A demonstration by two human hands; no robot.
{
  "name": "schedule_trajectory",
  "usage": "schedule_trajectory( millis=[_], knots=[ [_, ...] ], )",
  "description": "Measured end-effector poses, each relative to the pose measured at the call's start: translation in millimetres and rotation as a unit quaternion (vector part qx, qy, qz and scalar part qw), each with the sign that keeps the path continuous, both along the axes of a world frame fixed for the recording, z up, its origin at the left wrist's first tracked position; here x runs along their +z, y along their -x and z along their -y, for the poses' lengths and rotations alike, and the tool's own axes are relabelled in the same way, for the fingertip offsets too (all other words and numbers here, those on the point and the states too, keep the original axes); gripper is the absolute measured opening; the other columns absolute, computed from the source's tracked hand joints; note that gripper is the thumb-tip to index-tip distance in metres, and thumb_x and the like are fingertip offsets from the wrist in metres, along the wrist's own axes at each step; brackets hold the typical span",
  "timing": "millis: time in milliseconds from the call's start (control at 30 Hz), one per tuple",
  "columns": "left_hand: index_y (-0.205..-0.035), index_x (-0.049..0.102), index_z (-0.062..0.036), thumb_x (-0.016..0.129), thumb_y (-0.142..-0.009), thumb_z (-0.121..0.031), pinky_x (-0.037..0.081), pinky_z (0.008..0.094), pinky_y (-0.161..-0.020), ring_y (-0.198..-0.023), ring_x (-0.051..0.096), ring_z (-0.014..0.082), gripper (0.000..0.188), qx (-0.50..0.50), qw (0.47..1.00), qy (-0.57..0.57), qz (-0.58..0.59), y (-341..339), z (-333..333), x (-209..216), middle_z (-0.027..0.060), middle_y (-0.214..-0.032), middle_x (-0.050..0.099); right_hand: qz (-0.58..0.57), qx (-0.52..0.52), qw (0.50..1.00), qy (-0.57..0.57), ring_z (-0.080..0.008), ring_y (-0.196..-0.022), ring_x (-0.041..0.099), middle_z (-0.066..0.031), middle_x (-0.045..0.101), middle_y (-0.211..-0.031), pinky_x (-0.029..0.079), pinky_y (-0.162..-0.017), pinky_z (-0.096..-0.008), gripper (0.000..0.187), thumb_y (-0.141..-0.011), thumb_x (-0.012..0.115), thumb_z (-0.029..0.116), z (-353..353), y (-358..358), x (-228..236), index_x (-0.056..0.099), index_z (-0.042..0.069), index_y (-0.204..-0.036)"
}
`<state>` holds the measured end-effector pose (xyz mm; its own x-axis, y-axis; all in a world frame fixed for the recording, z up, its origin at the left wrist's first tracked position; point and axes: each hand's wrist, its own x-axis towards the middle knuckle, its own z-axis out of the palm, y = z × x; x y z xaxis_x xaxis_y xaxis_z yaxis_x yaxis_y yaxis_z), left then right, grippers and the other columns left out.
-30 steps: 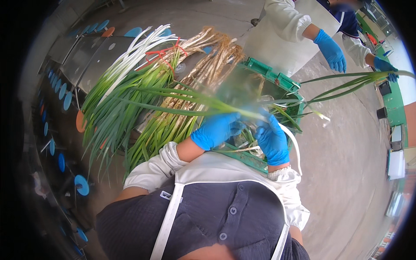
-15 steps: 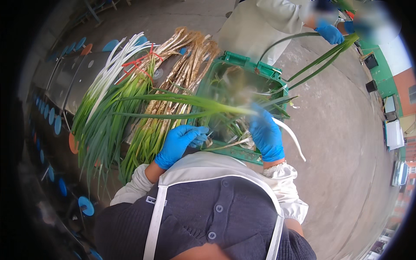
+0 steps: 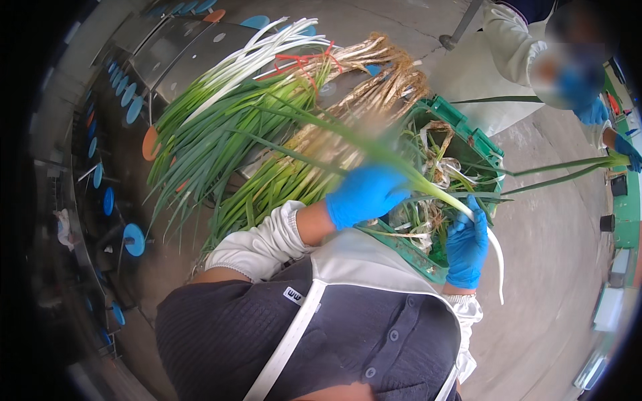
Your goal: The person trims green onions by hand, removing roots and outer layers. The cleaned onions are placed on a metal table while the trimmings are discarded into a green bin.
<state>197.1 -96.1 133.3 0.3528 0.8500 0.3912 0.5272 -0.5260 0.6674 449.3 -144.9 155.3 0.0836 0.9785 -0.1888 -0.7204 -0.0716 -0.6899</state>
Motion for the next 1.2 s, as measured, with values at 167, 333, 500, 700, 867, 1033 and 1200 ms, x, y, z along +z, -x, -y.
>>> schedule_trajectory(
  millis=[167,333,500,700,867,1033,1200],
  knots=[
    [-0.098,0.067,-0.0131,0.060,-0.085,-0.035,0.050,0.0424,-0.063,-0.074,0.063,0.0305,0.026,-0.047,0.998,-0.007,-0.037,33,-6,-26,0.0096,-0.084,0.065,-0.011,-0.086,0.995,0.046,-0.0130,-0.073,0.059,-0.0088,0.064,-0.092,0.051,-0.062,-0.0240,0.036,-0.097,0.050,0.018,-1,-23,1,0.051,-0.004,-0.126],
    [-0.095,0.066,-0.0115,0.059,-0.087,-0.035,0.049,0.0449,-0.064,-0.074,0.062,0.0348,0.026,-0.054,0.996,0.060,-0.045,20,-3,-1,0.0136,-0.084,0.064,0.020,-0.083,0.996,0.033,-0.0122,-0.067,0.057,-0.0055,0.061,-0.081,0.048,-0.058,-0.0234,0.035,-0.095,0.053,0.019,2,-25,13,0.054,-0.004,-0.122],
    [-0.100,0.064,-0.0080,0.058,-0.088,-0.035,0.048,0.0469,-0.066,-0.075,0.061,0.0381,0.030,-0.132,0.989,0.057,0.038,-17,-4,12,0.0164,-0.086,0.064,0.086,-0.025,0.996,-0.017,-0.0172,-0.079,0.065,-0.0113,0.067,-0.100,0.055,-0.066,-0.0262,0.031,-0.093,0.056,0.015,4,-12,15,0.057,-0.004,-0.118],
    [-0.098,0.062,-0.0034,0.057,-0.089,-0.030,0.048,0.0458,-0.062,-0.074,0.060,0.0388,0.029,-0.136,0.982,0.128,0.011,-37,-4,28,0.0203,-0.082,0.062,0.168,-0.037,0.985,-0.007,-0.0136,-0.073,0.061,-0.0102,0.067,-0.095,0.052,-0.067,-0.0252,0.031,-0.092,0.058,0.018,4,-5,11,0.061,-0.004,-0.113],
    [-0.088,0.063,-0.0019,0.057,-0.089,-0.028,0.048,0.0462,-0.061,-0.073,0.060,0.0392,0.027,-0.197,0.975,0.086,-0.049,-55,4,37,0.0213,-0.082,0.062,0.214,-0.028,0.976,0.018,-0.0160,-0.078,0.064,-0.0123,0.067,-0.097,0.053,-0.072,-0.0280,0.032,-0.092,0.058,0.021,6,18,15,0.061,-0.003,-0.113],
    [-0.084,0.064,-0.0019,0.059,-0.090,-0.026,0.048,0.0375,-0.057,-0.061,0.062,0.0239,0.025,-0.310,0.890,0.318,0.100,-61,0,59,0.0138,-0.074,0.063,0.210,0.019,0.977,0.017,-0.0186,-0.092,0.063,-0.0116,0.065,-0.106,0.051,-0.080,-0.0299,0.029,-0.091,0.058,0.018,7,22,17,0.062,0.000,-0.113],
    [-0.095,0.067,-0.0017,0.060,-0.088,-0.018,0.046,0.0291,-0.055,-0.060,0.059,0.0129,0.019,-0.404,0.832,0.377,0.044,-70,-5,83,0.0083,-0.070,0.063,0.039,0.017,0.999,-0.001,-0.0273,-0.099,0.063,-0.0168,0.065,-0.107,0.052,-0.088,-0.0389,0.032,-0.093,0.054,0.018,0,28,39,0.059,-0.004,-0.116]
  ],
)
